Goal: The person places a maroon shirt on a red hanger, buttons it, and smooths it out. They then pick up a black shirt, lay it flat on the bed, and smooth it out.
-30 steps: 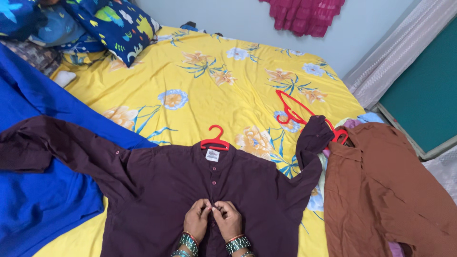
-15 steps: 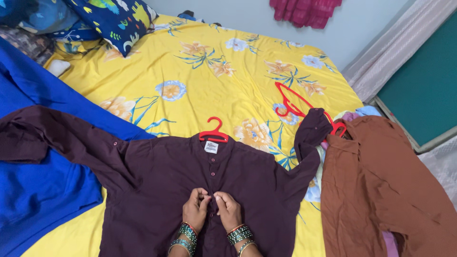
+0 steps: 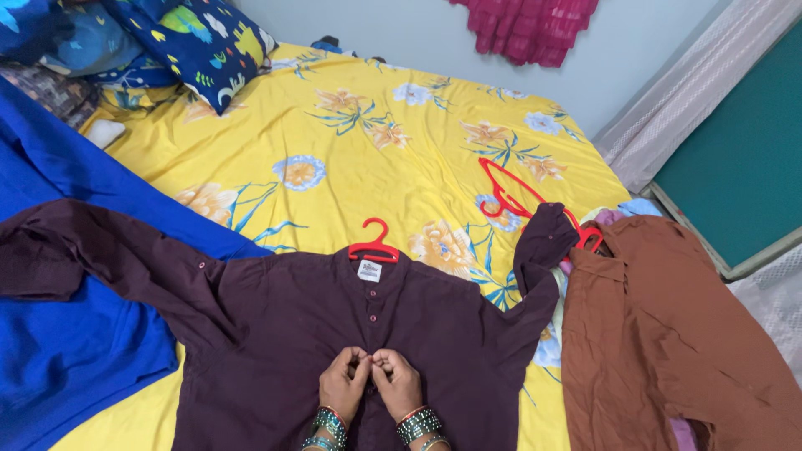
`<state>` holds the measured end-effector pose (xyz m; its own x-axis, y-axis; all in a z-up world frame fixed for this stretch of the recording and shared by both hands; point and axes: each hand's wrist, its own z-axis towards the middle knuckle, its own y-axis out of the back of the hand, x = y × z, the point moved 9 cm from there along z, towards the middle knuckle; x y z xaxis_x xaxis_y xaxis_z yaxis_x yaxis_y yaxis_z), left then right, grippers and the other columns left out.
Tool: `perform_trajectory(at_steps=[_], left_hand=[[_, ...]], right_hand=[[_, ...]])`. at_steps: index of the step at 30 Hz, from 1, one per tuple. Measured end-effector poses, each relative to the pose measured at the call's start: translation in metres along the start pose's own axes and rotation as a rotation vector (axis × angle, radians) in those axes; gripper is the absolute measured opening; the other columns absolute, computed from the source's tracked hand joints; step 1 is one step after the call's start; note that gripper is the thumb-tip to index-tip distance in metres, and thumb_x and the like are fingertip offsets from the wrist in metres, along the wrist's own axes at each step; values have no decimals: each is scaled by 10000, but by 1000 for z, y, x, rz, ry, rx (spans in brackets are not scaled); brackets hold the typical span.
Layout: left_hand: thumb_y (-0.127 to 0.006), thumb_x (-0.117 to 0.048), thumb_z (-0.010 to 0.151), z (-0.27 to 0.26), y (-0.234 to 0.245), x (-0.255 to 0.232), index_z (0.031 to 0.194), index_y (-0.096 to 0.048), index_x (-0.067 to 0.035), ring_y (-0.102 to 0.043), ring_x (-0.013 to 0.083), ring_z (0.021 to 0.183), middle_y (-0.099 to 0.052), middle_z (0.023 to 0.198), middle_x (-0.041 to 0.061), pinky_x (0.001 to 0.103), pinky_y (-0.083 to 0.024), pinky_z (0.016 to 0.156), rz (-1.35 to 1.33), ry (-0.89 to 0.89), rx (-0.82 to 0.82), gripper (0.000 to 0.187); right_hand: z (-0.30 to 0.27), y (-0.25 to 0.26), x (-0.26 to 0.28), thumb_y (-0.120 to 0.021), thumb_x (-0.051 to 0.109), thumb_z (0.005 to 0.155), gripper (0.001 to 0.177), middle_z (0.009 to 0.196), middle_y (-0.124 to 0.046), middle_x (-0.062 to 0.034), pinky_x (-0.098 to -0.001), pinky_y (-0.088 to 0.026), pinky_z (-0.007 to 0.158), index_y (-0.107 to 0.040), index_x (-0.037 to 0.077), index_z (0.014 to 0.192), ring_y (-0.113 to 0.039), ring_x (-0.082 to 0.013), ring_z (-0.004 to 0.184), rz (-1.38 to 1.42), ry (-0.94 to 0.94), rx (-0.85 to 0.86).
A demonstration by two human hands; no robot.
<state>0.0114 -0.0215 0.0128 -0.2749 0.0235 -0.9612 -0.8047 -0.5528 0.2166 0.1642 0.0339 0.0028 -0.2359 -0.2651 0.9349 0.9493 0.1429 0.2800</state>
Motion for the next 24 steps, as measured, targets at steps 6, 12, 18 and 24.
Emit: perform_trajectory(at_steps=[6, 12, 18, 24], left_hand=[[-711, -232, 885, 3, -2, 14, 933, -717, -85, -717, 132, 563, -759, 709, 56, 313, -564, 568, 58, 92, -7, 155], [-717, -199, 884, 3, -8, 40, 894, -665, -55, -667, 141, 556, -717, 642, 71, 308, -543, 571, 30, 233, 19, 153], [-697, -95, 878, 13, -19, 71, 856, -665, -36, -635, 36, 669, -721, 748, -25, 238, -528, 616, -293, 206, 68, 71], [-697, -70, 931, 16, -30, 94, 888, -673, -9, -490, 51, 619, -615, 729, -22, 239, -404, 549, -461, 302, 204, 78]], right_hand=[[1, 0, 6, -765, 71, 858, 131, 837, -785, -8, -225, -597, 602, -727, 40, 980, -726, -39, 693, -45, -5, -5], [-2, -2, 11, -769, 94, 862, 126, 783, -777, -16, -229, -582, 575, -733, 51, 974, -706, -52, 644, -67, -45, 16], [-2, 4, 32, -755, 154, 887, 114, 777, -762, -6, -235, -553, 544, -737, 58, 945, -698, -56, 614, -164, 63, -32], [-2, 2, 15, -711, 185, 912, 122, 759, -754, 11, -234, -551, 506, -738, 84, 973, -662, -57, 599, -57, -140, -15]])
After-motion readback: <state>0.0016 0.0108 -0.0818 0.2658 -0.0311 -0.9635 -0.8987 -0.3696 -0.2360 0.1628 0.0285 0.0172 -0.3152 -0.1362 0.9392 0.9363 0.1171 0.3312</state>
